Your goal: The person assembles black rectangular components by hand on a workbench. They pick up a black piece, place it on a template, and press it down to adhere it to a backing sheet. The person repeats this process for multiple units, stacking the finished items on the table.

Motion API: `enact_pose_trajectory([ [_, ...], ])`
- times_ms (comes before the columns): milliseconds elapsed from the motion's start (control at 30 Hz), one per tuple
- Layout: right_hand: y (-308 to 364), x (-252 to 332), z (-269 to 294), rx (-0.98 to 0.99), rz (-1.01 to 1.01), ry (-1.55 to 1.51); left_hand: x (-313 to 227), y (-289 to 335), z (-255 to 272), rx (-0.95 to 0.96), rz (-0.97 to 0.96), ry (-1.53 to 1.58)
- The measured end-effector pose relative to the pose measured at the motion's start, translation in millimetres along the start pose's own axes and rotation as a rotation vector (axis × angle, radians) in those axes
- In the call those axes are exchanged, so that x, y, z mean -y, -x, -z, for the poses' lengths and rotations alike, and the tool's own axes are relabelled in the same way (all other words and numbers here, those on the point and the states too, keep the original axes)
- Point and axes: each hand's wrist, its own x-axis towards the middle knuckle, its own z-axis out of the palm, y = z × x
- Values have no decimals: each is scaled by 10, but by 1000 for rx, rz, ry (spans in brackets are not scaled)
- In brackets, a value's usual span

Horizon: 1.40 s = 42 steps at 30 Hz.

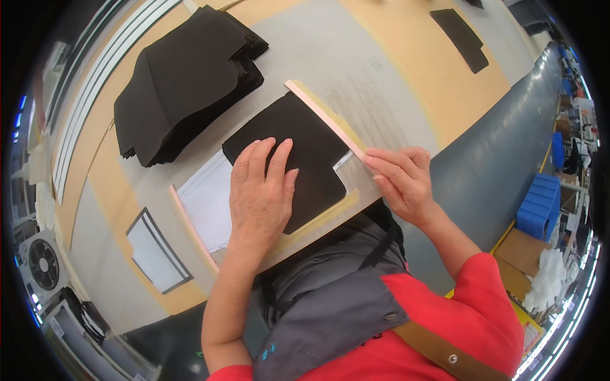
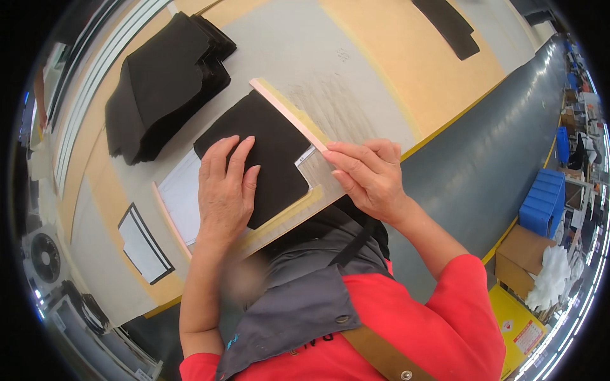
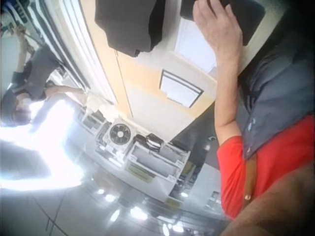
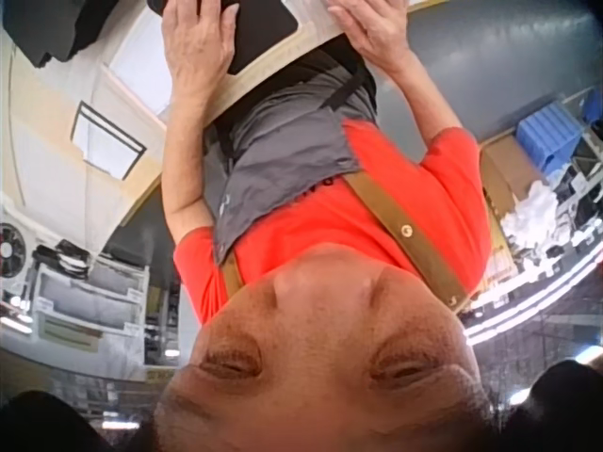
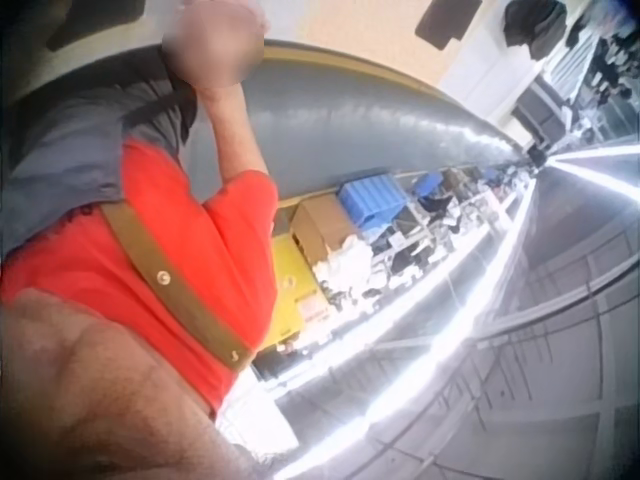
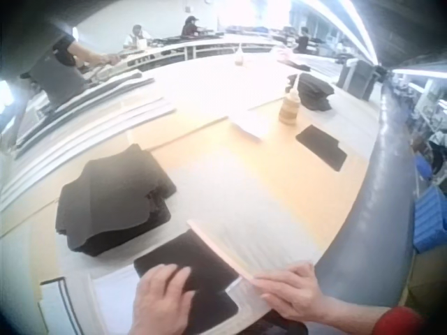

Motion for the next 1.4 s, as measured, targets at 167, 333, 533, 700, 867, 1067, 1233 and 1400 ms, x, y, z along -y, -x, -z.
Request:
enact_pose_trajectory([
  [167,-43,80,-42,50,50,37,7,-7,-9,1,-11,-12],
  [333,-126,175,-119,88,64,105,14,-16,3,8,-23,-16],
  [533,-149,202,-143,106,56,128,17,-21,7,-3,-32,-4],
  [700,-149,213,-156,108,50,160,19,-19,-2,-9,-38,-9],
  [867,-136,174,-190,82,78,184,-10,-50,11,-4,-19,4],
  [1067,-129,182,-196,86,63,191,-56,-394,-118,-87,-106,14],
  [1233,-138,198,-196,70,65,160,-5,-458,-226,-96,-131,-5],
  [1400,-128,193,-187,70,62,155,-14,-453,-250,-86,-125,-31],
])
